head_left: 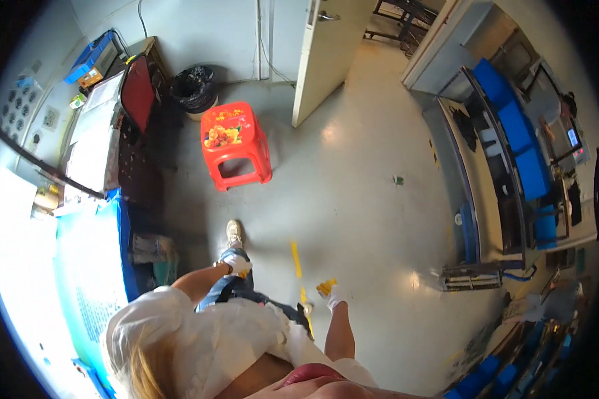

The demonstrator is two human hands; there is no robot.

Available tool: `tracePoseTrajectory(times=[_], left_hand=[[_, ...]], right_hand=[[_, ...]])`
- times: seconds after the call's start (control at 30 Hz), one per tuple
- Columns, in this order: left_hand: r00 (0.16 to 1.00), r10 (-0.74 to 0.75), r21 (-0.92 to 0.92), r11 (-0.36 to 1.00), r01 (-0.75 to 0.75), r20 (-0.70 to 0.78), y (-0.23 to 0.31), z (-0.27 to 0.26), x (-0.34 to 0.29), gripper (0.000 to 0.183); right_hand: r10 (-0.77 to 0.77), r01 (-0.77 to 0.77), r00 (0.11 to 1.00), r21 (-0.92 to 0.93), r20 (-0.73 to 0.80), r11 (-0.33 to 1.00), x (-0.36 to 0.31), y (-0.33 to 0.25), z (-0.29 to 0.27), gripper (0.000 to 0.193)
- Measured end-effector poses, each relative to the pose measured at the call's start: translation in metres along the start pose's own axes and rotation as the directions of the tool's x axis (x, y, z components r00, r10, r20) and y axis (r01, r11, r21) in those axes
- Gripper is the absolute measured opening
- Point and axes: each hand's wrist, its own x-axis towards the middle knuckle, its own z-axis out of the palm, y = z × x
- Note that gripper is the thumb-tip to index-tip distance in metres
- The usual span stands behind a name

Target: The person removes blue metal plates from a machine and places them on a drying rack, then wipes the plates clean with a cleaning rag.

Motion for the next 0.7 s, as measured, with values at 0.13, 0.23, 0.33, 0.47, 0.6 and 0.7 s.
tracePoseTrajectory(times=[0.13, 0.23, 0.33, 0.47, 0.6, 0.7], left_hand=[[0.974, -0.103, -0.438, 0.899, 0.004, -0.202, -0.072, -0.075, 0.054, 0.041], [0.979, -0.204, -0.852, 0.515, 0.097, -0.012, -0.122, -0.118, 0.048, 0.039], [0.982, -0.182, -0.935, 0.335, 0.115, 0.055, -0.172, -0.114, 0.070, 0.046], [0.968, -0.250, -0.868, 0.479, 0.129, 0.006, -0.186, -0.140, 0.075, 0.048], [0.947, -0.317, -0.845, 0.490, 0.214, 0.056, -0.194, -0.144, 0.073, 0.049], [0.921, -0.366, -0.886, 0.374, 0.274, 0.131, -0.194, -0.130, 0.073, 0.048]], right_hand=[[0.542, -0.524, 0.837, 0.169, -0.079, 0.835, 0.155, 0.019, 0.089, 0.029], [0.725, -0.733, 0.680, 0.075, 0.104, 0.676, 0.299, 0.000, 0.191, 0.034], [0.521, -0.565, 0.813, 0.572, 0.261, 0.595, 0.438, 0.026, 0.268, 0.036], [0.668, -0.646, 0.744, 0.295, 0.034, 0.704, 0.576, 0.003, 0.402, 0.064], [0.681, -0.551, 0.732, 0.567, -0.024, 0.612, 0.623, -0.003, 0.456, 0.073], [0.707, -0.537, 0.706, 0.623, -0.037, 0.569, 0.625, 0.000, 0.449, 0.067]])
